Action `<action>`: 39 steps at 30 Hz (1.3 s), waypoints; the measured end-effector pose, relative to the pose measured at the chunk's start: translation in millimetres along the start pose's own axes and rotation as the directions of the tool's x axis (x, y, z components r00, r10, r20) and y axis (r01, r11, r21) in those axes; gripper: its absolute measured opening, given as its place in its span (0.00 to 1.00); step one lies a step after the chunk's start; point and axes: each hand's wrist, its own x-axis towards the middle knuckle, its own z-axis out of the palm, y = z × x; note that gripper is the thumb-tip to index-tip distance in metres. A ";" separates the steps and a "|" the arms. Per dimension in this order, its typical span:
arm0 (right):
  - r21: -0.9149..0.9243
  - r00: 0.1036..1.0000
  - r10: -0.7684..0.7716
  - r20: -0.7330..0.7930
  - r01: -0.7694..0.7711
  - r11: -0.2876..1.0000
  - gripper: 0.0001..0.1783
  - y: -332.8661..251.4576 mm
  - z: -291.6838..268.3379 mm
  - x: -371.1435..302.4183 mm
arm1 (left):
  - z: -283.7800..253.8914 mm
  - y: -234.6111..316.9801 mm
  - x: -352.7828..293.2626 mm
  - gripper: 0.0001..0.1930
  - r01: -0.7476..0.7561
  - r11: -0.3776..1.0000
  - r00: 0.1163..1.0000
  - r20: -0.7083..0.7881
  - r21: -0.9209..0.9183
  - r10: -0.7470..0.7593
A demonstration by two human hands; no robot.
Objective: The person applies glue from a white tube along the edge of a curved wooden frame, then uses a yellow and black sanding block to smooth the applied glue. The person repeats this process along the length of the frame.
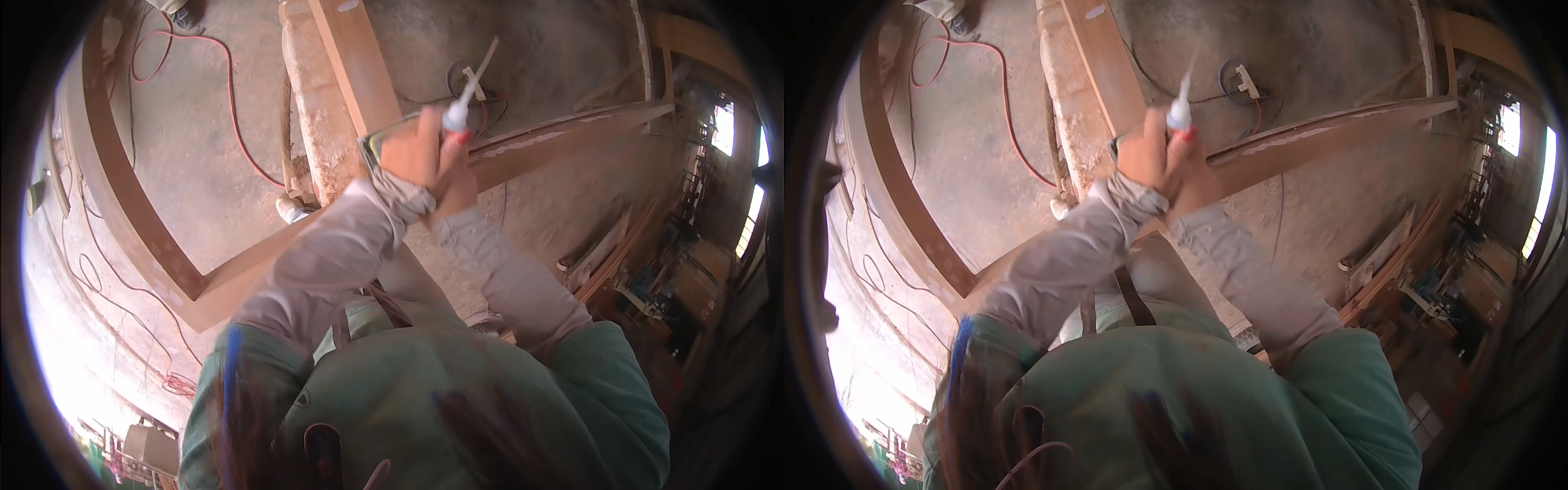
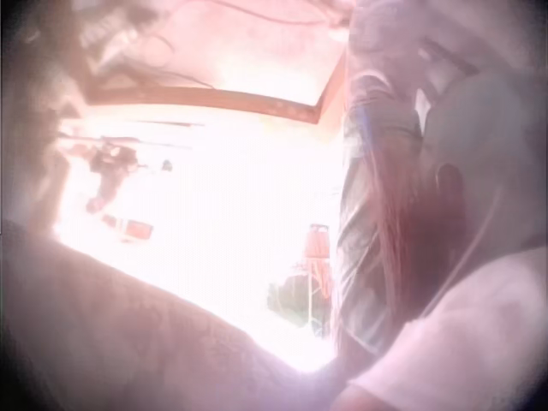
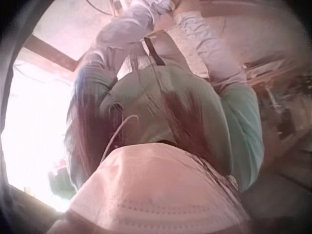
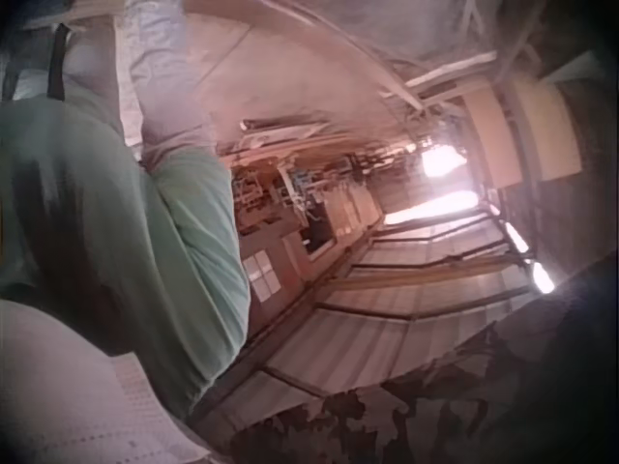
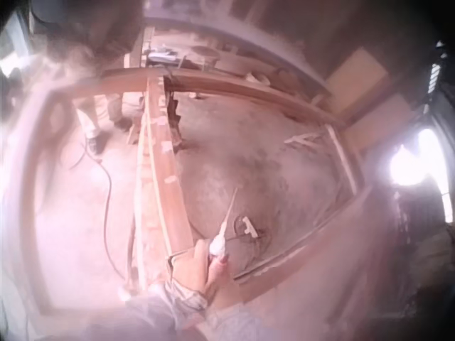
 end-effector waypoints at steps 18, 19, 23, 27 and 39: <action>-0.081 0.986 -0.087 0.140 0.099 0.992 0.38 20.2 -0.9 -75.8 | 7.0 16.9 -70.5 0.21 0.035 0.999 0.996 0.084 0.022 -0.037; -0.055 0.984 -0.023 0.176 0.034 0.998 0.37 25.4 -3.0 -91.8 | 10.8 19.4 -84.9 0.21 0.033 0.999 0.996 0.081 -0.005 -0.033; 0.035 0.965 0.108 0.239 -0.119 0.992 0.35 36.9 -0.7 -140.1 | 25.6 20.7 -133.7 0.20 0.009 1.000 0.995 0.098 -0.028 -0.006; 0.071 0.973 0.130 0.192 -0.146 0.987 0.35 38.0 -1.5 -140.2 | 26.6 22.0 -132.4 0.20 0.036 0.998 0.994 0.108 -0.051 -0.030; 0.101 0.970 0.124 0.208 -0.147 0.984 0.38 37.0 -3.5 -118.7 | 21.5 23.5 -110.7 0.25 0.092 0.994 0.989 0.117 -0.059 -0.084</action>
